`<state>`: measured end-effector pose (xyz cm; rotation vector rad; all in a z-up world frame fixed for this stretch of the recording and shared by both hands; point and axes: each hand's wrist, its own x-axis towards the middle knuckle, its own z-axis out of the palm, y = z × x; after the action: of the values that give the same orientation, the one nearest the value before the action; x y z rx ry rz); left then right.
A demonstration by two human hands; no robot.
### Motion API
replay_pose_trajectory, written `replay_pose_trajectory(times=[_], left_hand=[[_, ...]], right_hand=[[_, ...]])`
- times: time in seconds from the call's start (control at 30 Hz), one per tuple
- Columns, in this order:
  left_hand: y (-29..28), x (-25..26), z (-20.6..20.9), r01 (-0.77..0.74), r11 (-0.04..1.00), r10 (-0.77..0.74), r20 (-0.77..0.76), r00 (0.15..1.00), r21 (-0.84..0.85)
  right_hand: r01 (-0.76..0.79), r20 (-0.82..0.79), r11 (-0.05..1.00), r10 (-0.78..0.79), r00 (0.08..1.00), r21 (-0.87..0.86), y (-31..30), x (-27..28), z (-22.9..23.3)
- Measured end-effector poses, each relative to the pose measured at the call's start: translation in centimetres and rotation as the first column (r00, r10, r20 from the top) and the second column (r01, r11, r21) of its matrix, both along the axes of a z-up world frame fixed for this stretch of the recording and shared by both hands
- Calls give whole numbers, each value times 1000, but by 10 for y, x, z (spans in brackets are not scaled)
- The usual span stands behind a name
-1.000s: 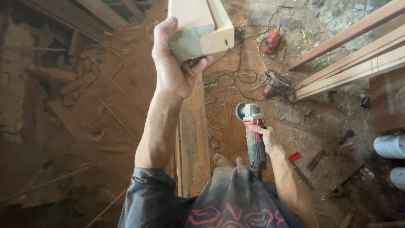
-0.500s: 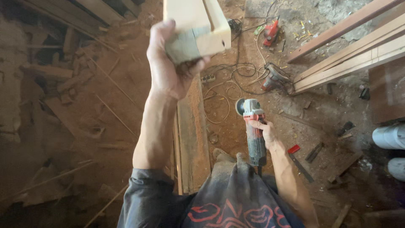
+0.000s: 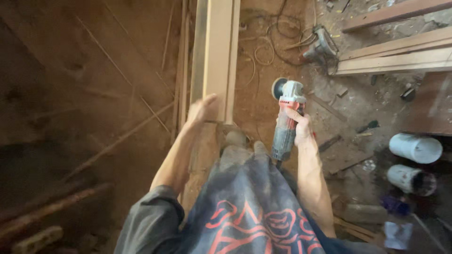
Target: The person uses an angle grinder to sand the surface of a long wooden plank. They hold the plank with one hand and move the tool along its length, occasionally lifting and repositioning the plank to access different areas.
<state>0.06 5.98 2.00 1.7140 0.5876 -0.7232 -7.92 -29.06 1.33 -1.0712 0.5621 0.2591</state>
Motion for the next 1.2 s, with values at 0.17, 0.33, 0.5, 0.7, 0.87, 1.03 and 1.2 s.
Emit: replay_pose_trajectory(times=[0.17,0.33,0.5,0.7,0.87,1.03,1.2], left_hand=[[-3,0,-21,46,838,-175,188,966,543],[-53,-21,-24,-181,678,-214,427,879,713],[-110,-21,11,50,943,-253,615,747,328],[-173,4,50,-59,998,57,375,925,-7],[-218,28,44,-287,957,279,389,878,-38],[-265,54,37,-484,873,463,417,782,-60],[-293,39,29,-628,767,613,437,658,-131]], right_hand=[[-69,11,996,68,998,65,11,34,-4],[-217,124,966,201,972,140,27,77,11],[-438,211,898,423,881,27,34,116,26],[-594,288,802,585,758,-66,28,167,29],[-672,346,703,706,618,-233,7,218,17],[-667,273,533,844,461,-520,-10,270,17],[-767,175,308,951,253,-562,1,264,44]])
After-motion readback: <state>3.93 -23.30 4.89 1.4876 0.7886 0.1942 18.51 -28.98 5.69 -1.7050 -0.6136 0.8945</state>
